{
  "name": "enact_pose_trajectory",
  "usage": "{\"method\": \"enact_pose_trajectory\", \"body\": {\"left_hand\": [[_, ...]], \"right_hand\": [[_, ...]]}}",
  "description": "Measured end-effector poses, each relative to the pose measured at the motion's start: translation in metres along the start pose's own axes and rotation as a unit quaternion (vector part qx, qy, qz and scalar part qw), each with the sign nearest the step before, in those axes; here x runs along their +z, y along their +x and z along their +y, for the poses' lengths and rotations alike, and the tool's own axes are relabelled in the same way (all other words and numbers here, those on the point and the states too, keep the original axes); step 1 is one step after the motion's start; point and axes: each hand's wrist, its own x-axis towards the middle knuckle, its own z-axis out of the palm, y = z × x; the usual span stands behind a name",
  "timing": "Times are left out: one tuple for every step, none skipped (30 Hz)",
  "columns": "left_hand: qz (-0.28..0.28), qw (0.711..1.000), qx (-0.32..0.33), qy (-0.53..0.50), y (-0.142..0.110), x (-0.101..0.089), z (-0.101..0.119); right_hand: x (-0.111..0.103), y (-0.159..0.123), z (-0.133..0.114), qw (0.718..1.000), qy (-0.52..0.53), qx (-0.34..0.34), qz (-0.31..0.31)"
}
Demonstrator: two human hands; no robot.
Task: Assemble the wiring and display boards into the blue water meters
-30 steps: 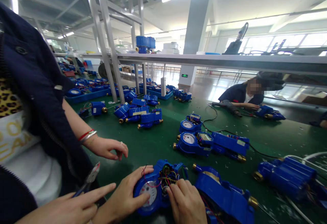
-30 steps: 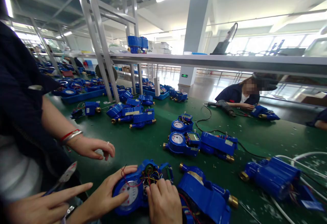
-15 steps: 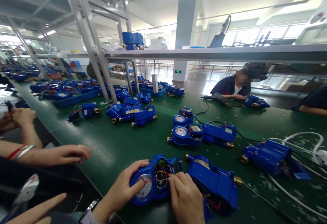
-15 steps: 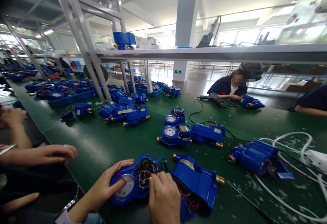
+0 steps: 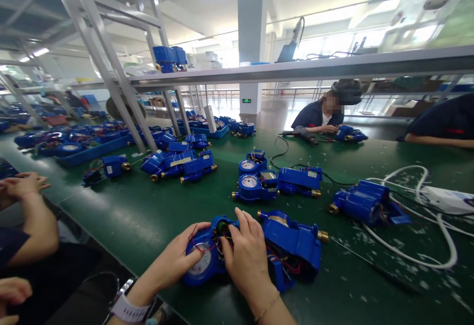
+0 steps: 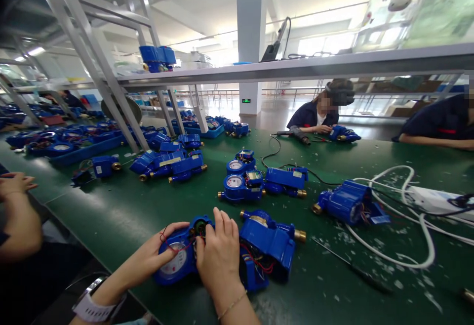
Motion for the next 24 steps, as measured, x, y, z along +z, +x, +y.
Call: {"method": "enact_pose_trajectory", "body": {"left_hand": [[0.004,1.0,0.001,0.012,0.001,0.0,0.002],[0.008,1.0,0.001,0.026,0.001,0.001,0.004],[0.014,0.999,0.0,0.04,0.001,0.002,0.006],[0.018,0.998,-0.001,0.052,0.002,0.003,0.007],[0.021,0.998,-0.001,0.059,0.002,0.004,0.008],[0.022,0.998,-0.001,0.062,0.002,0.005,0.008],[0.024,0.998,-0.001,0.063,0.002,0.006,0.009],[0.027,0.998,-0.002,0.064,0.002,0.006,0.008],[0.03,0.997,-0.004,0.065,0.002,0.007,0.008],[0.031,0.997,-0.006,0.066,0.002,0.007,0.008],[0.032,0.997,-0.008,0.065,0.002,0.007,0.008],[0.03,0.997,-0.01,0.064,0.003,0.007,0.008],[0.028,0.998,-0.012,0.063,0.003,0.006,0.008],[0.025,0.998,-0.011,0.062,0.004,0.006,0.008],[0.023,0.998,-0.01,0.061,0.005,0.006,0.007],[0.022,0.998,-0.009,0.061,0.006,0.006,0.006],[0.021,0.998,-0.008,0.06,0.007,0.007,0.005],[0.022,0.998,-0.009,0.06,0.008,0.008,0.003],[0.025,0.998,-0.012,0.059,0.009,0.009,0.002],[0.03,0.998,-0.014,0.059,0.01,0.01,0.0],[0.036,0.998,-0.013,0.058,0.01,0.011,-0.001],[0.042,0.997,-0.011,0.056,0.011,0.013,-0.002],[0.047,0.997,-0.008,0.055,0.011,0.014,-0.002],[0.052,0.997,-0.007,0.053,0.011,0.015,-0.002]], "right_hand": [[0.001,0.001,-0.001,1.0,0.001,0.006,-0.005],[0.002,0.002,-0.001,1.0,0.003,0.013,-0.008],[0.002,0.002,-0.002,1.0,0.005,0.02,-0.01],[0.003,0.003,-0.002,1.0,0.006,0.029,-0.009],[0.004,0.004,-0.002,0.999,0.009,0.041,-0.007],[0.005,0.004,-0.002,0.999,0.011,0.053,-0.003],[0.007,0.004,-0.002,0.998,0.014,0.064,-0.001],[0.009,0.004,-0.002,0.997,0.017,0.073,0.002],[0.011,0.004,-0.002,0.997,0.02,0.077,0.003],[0.013,0.004,-0.002,0.997,0.022,0.078,0.003],[0.015,0.003,-0.002,0.997,0.024,0.076,0.003],[0.017,0.003,-0.003,0.997,0.026,0.073,0.003],[0.019,0.003,-0.003,0.997,0.027,0.072,0.003],[0.021,0.004,-0.003,0.997,0.028,0.074,0.005],[0.023,0.004,-0.002,0.997,0.028,0.076,0.009],[0.025,0.005,-0.001,0.996,0.029,0.078,0.013],[0.027,0.006,0.001,0.996,0.029,0.079,0.017],[0.029,0.007,0.004,0.996,0.029,0.077,0.022],[0.03,0.008,0.006,0.997,0.03,0.071,0.027],[0.032,0.009,0.009,0.997,0.031,0.062,0.032],[0.034,0.009,0.012,0.998,0.032,0.051,0.037],[0.036,0.009,0.014,0.998,0.033,0.038,0.043],[0.037,0.008,0.016,0.998,0.035,0.024,0.048],[0.038,0.007,0.018,0.998,0.037,0.012,0.054]]}}
